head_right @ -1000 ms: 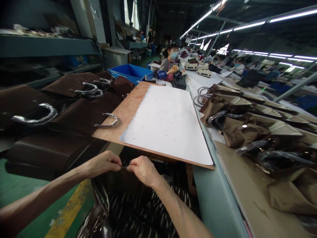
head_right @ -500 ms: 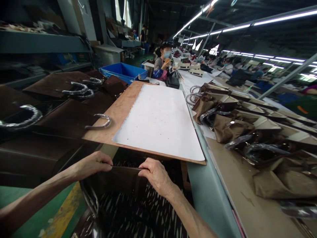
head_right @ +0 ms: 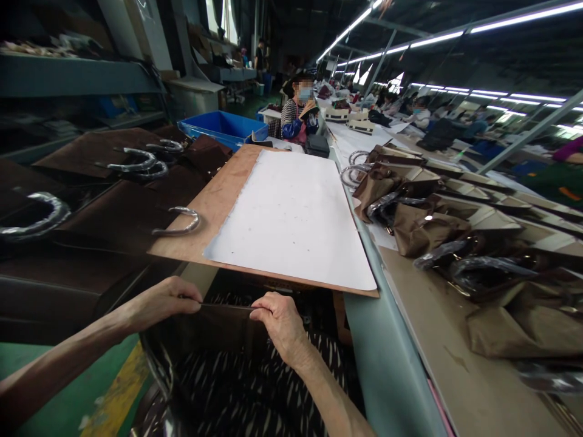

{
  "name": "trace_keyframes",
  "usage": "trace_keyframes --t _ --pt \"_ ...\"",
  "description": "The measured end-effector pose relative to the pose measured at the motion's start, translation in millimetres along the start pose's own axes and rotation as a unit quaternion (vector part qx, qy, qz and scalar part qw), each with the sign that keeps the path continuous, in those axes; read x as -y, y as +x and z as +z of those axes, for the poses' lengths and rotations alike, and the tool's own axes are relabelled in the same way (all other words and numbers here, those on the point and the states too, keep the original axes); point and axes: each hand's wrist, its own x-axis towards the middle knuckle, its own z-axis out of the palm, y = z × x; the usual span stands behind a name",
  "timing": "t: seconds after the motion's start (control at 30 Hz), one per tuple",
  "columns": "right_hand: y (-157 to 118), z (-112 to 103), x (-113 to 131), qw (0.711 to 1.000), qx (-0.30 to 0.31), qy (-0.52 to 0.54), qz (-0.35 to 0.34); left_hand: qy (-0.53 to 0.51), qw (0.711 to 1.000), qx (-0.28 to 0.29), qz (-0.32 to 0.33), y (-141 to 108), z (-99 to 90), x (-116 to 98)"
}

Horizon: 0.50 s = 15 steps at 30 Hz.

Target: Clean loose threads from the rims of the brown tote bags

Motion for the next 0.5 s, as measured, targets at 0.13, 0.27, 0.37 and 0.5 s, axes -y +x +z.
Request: trace_keyframes --t 0.13,0.27,0.37,0.5 --pt "0 -1 1 0.999 0.021 0.028 0.035 -0.001 1.000 -0.013 0.013 0 0.4 5" --pt "-3 -5 6 0.997 0.033 -0.033 0.055 0.020 0.999 -0.024 0.017 -1 0.9 1" --pt "-2 1 21 0.985 0.020 -0.174 0.006 0.023 0.999 -0.030 0.008 -1 2.3 -5" --pt "12 27 47 0.958 0.095 -0.270 -0.034 0.020 0.999 -0.027 0.014 -2 6.0 -10"
